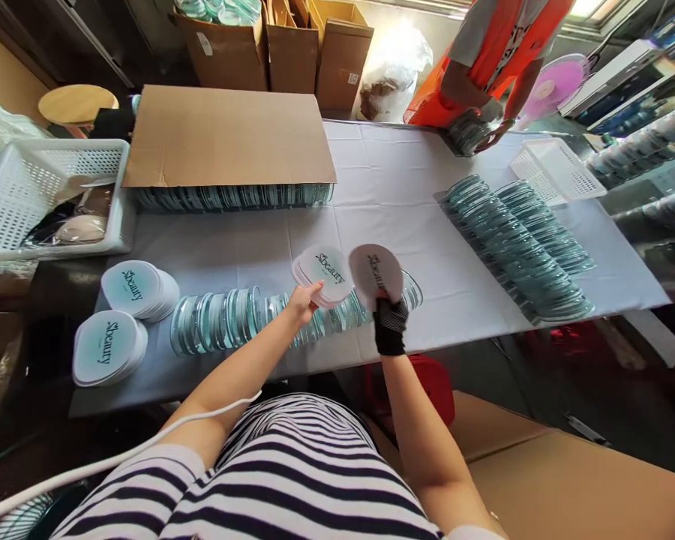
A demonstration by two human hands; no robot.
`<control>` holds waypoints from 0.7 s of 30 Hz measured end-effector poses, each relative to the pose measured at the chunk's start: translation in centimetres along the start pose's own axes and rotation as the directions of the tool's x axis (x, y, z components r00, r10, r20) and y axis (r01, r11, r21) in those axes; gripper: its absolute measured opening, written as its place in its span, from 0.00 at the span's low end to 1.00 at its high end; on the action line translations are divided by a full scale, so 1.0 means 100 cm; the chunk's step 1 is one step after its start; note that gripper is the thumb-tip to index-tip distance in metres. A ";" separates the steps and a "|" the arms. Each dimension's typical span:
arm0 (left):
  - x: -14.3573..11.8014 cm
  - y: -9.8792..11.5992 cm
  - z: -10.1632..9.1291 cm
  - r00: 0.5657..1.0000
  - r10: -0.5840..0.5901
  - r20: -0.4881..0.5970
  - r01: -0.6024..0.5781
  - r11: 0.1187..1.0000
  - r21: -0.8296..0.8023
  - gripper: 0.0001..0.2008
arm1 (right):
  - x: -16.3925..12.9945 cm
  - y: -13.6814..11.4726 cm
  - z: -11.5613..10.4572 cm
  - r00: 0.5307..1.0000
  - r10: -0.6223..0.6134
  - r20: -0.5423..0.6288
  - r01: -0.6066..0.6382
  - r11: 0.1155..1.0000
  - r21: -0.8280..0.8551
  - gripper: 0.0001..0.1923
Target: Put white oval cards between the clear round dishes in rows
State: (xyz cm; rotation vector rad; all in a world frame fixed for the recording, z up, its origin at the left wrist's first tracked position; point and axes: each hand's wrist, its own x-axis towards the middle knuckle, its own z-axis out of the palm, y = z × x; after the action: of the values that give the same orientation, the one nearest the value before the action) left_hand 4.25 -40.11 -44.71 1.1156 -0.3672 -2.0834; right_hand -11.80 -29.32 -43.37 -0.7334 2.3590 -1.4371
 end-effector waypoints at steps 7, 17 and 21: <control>0.011 0.013 -0.016 0.987 -0.038 -0.155 -0.006 0.962 -0.271 0.14 | -0.082 0.057 -0.082 0.997 0.080 0.024 -0.062 0.903 -0.425 0.32; 0.013 0.014 -0.020 0.989 -0.074 -0.129 0.043 0.973 -0.228 0.17 | -0.129 0.055 -0.058 0.881 -0.001 0.473 0.310 0.755 -0.578 0.29; 0.012 0.013 -0.021 0.992 -0.055 -0.111 0.032 0.979 -0.201 0.17 | -0.120 0.042 -0.045 0.874 -0.005 0.486 0.347 0.707 -0.616 0.27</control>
State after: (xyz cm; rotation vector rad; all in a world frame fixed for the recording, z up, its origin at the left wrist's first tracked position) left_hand 6.10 -41.74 -45.94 1.1262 -0.0757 -2.0313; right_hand -5.17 -17.76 -45.32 -1.3478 2.4327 -0.2788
